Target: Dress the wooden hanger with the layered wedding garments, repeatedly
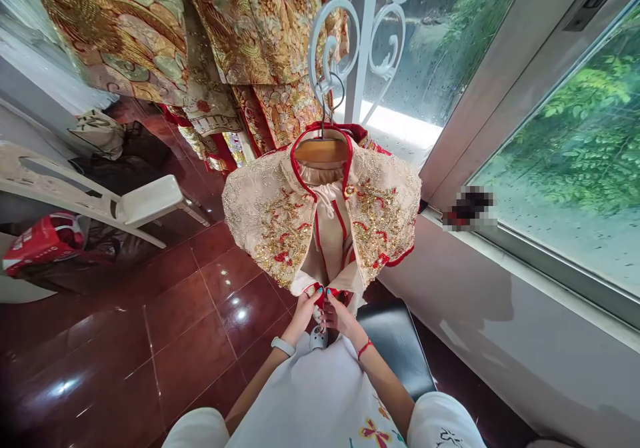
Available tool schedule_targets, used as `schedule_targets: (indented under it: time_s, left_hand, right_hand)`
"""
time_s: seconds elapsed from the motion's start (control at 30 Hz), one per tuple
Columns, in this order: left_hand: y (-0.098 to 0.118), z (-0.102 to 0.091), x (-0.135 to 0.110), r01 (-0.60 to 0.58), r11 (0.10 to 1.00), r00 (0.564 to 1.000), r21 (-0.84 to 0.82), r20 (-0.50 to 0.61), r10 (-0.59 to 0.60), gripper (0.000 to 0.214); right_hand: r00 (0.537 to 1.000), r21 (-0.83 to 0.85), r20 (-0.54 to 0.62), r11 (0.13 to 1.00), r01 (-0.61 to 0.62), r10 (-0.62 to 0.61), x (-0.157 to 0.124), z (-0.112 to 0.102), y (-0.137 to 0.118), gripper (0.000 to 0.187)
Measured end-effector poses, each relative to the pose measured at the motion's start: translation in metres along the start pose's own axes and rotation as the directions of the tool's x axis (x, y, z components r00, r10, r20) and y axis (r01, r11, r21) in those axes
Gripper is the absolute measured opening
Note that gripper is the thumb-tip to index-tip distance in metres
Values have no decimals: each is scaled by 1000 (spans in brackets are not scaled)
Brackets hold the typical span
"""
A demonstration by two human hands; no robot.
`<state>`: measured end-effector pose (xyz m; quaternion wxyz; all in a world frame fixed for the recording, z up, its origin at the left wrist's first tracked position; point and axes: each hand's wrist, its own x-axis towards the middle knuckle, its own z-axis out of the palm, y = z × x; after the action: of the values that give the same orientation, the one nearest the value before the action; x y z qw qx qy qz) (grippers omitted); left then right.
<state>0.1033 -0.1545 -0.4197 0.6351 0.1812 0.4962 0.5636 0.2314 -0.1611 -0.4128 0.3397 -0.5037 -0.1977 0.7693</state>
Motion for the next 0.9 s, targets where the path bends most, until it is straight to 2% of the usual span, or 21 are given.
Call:
schedule_targets:
  time_s: [0.07, 0.23, 0.37, 0.5, 0.63, 0.7, 0.9]
  left_hand:
    - [2, 1, -2, 18, 1000, 999, -6, 28, -18, 44]
    - [8, 4, -8, 49, 999, 996, -20, 74, -47, 38]
    - [12, 6, -11, 75, 997, 994, -29, 83, -73, 38]
    - [14, 8, -13, 104, 994, 992, -33, 73, -102, 39]
    - [15, 9, -16, 112, 993, 992, -28, 62, -111, 39]
    - [15, 9, -17, 114, 993, 992, -16, 56, -113, 41]
    - [11, 6, -17, 25, 997, 1000, 80, -11, -24, 42]
  right_hand:
    - [1000, -13, -2, 1000, -3, 3, -3, -1, 2, 51]
    - [991, 32, -44, 991, 128, -127, -4, 5, 0, 51]
    - [985, 108, -55, 980, 170, -164, -6, 7, -2, 45]
    - [993, 177, 9, 977, 118, -122, -12, 7, -8, 43]
    - [989, 292, 145, 955, -56, 14, -22, 8, -15, 38]
    - [985, 301, 168, 949, -95, 45, -27, 10, -17, 35]
    - [995, 118, -21, 988, 97, -95, -24, 19, -7, 41]
